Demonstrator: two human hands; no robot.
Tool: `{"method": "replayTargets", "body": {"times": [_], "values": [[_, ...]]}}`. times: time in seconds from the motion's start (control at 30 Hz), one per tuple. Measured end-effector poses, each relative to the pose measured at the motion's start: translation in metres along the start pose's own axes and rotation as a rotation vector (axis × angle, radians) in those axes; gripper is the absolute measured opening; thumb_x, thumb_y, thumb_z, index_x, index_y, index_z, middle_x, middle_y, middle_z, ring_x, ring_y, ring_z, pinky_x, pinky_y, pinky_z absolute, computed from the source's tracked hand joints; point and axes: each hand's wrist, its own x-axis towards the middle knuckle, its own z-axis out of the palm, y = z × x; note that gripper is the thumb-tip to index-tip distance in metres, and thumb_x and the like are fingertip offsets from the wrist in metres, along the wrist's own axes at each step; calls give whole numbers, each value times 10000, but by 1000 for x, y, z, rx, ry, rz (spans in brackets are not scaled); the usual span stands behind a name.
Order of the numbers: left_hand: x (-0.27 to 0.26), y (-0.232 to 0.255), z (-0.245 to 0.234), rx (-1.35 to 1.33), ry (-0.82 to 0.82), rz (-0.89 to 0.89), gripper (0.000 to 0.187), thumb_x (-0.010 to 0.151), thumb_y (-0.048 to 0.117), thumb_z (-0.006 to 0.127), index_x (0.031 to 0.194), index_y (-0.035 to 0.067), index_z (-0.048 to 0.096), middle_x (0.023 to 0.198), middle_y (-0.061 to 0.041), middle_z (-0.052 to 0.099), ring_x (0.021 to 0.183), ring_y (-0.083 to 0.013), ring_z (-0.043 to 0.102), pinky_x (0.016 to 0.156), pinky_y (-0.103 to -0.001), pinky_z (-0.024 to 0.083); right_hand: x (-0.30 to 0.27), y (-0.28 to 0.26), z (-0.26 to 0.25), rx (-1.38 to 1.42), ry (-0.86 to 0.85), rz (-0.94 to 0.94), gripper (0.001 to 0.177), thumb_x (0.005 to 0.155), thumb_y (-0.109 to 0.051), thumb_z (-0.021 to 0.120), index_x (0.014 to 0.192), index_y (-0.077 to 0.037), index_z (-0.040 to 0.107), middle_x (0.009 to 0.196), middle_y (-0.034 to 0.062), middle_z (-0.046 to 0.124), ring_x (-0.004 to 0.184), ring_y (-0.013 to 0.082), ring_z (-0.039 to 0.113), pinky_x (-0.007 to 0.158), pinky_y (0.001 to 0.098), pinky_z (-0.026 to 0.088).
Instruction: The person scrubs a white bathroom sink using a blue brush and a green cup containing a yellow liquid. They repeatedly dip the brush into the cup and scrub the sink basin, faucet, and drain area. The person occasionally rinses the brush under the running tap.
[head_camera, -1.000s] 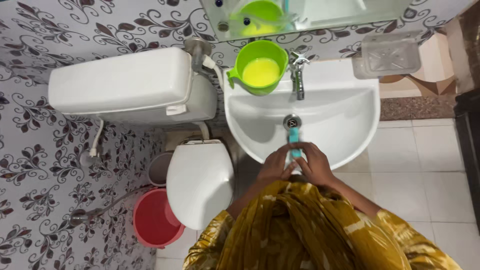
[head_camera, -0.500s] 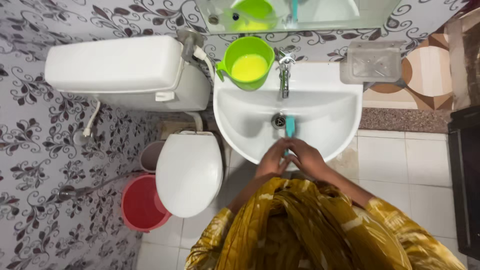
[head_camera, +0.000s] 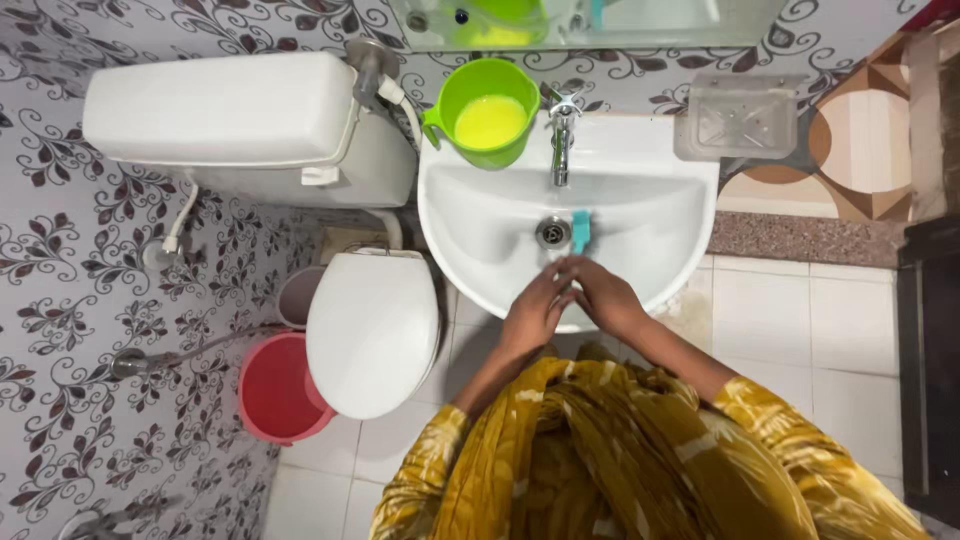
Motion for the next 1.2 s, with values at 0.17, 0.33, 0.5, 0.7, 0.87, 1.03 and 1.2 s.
{"method": "replayTargets", "body": {"times": [0.17, 0.33, 0.5, 0.7, 0.87, 1.03, 1.2], "values": [[-9, 6, -8, -41, -89, 42, 372, 1025, 126, 645, 1396, 130, 612, 1447, -158, 585, 1238, -308, 647, 1014, -407, 541, -23, -4, 2, -42, 46, -95, 373, 909, -63, 645, 1279, -76, 604, 1240, 168, 677, 1098, 376, 683, 893, 429, 575], [-17, -1, 2, 196, -32, 203, 334, 990, 108, 617, 1324, 116, 629, 1436, -169, 610, 1254, -332, 645, 1044, -427, 540, -30, -9, 2, -134, 46, -102, 392, 850, -127, 715, 1224, -80, 607, 1234, 147, 676, 1077, 388, 678, 852, 439, 571], [16, 1, -11, 187, -11, 205, 418, 968, 74, 592, 1382, 80, 649, 1374, -209, 613, 1228, -404, 630, 1005, -449, 523, 6, 13, 15, 167, 101, -110, 418, 922, 3, 630, 1333, 32, 560, 1358, 250, 582, 1178, 443, 604, 932, 475, 516], [8, 4, -28, -24, -145, 168, 352, 1040, 268, 625, 1367, 137, 620, 1241, -179, 694, 1052, -351, 694, 943, -430, 543, -36, 11, 20, -146, 49, -77, 316, 802, -54, 712, 1106, -123, 659, 1171, 93, 694, 1135, 335, 675, 919, 408, 571], [23, -41, -10, 22, -145, 262, 424, 1006, 160, 601, 1425, 98, 624, 1387, -176, 653, 1109, -365, 664, 983, -439, 537, 0, -10, 8, -74, 118, 66, 367, 875, -37, 661, 1237, -83, 625, 1286, 126, 661, 1082, 359, 666, 859, 425, 554], [33, -57, -18, 86, -43, 415, 380, 1013, 188, 622, 1386, 116, 621, 1414, -156, 618, 1220, -410, 648, 1026, -479, 529, 6, -8, 19, 11, 143, 110, 281, 902, -59, 631, 1182, -81, 641, 1287, 141, 660, 1054, 366, 671, 841, 430, 559], [25, -95, 5, -265, -391, 303, 436, 1054, 226, 707, 1448, 80, 593, 1335, -265, 606, 1002, -417, 631, 838, -481, 528, -34, -1, 35, -207, 100, -7, 252, 839, -117, 682, 1089, -129, 651, 1158, 74, 697, 1098, 341, 689, 878, 431, 573]]}}
